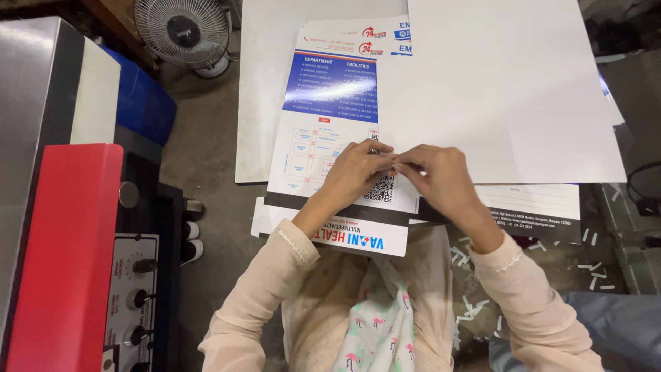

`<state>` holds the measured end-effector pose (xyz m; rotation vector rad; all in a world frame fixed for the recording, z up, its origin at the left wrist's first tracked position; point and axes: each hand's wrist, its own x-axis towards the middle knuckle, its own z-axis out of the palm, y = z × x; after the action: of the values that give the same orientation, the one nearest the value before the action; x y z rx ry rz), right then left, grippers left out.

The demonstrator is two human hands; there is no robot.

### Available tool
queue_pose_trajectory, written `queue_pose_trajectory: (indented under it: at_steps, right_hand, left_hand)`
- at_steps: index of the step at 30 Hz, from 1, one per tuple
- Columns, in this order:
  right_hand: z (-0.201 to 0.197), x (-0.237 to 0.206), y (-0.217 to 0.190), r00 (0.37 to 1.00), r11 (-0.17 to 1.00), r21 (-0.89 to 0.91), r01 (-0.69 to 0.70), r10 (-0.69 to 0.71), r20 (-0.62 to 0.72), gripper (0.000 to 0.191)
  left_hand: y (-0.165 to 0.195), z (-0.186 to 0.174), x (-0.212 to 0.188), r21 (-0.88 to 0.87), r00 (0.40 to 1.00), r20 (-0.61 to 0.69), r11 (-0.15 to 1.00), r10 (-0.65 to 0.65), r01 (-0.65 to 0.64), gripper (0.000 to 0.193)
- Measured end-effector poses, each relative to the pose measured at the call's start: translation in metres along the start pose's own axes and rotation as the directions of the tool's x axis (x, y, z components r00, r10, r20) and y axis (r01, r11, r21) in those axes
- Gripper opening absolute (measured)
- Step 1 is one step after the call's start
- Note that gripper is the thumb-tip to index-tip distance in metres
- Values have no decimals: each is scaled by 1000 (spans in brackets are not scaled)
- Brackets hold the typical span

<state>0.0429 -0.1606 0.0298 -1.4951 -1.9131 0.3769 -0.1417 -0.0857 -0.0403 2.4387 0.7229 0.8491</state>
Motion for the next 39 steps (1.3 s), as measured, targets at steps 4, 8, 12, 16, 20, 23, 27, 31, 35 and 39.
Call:
queue_pose_trajectory:
  at_steps: [4,8,12,16,20,23,27,31,35,39]
  right_hand:
    - [20,-4,-4,997,979,-203,-2,-13,-72,10]
    - [8,-19,14,975,993,-71,-98,81,-209,17]
    - [-66,-112,41,812,879,-119,-461,365,-455,12]
    - [-104,-191,66,766,570,-556,-605,227,-601,24]
    - [-54,-179,47,865,626,-666,-404,25,-502,28]
    - [4,-130,13,899,824,-547,-151,-116,-422,11]
    - [30,-83,-17,852,879,-450,-158,-109,-512,13]
    - [23,-91,-24,820,899,-415,-138,-131,-557,11]
    - [-1,-124,-5,865,937,-295,-189,17,-501,11]
    - [-27,-168,25,831,931,-171,-322,191,-523,10]
  left_hand:
    - [-2,-1,-1,-3,1000,22,1000,-3,3,32]
    - [-1,-1,0,6,1000,-12,1000,20,-20,29]
    - [-1,1,3,-30,1000,-11,999,-13,13,27]
    - [-1,1,7,-1,1000,-17,1000,3,-4,30]
    - [9,-4,12,2,1000,-14,1000,10,-10,26]
    - [26,-13,14,68,997,-62,997,43,-38,21]
    - [55,-25,8,189,997,-75,982,25,-10,10]
    - [89,-25,-6,234,999,-47,972,18,-6,10]
    - [96,-29,-3,176,977,-47,965,208,-197,20]
    - [52,-43,26,155,958,-67,952,278,-265,27]
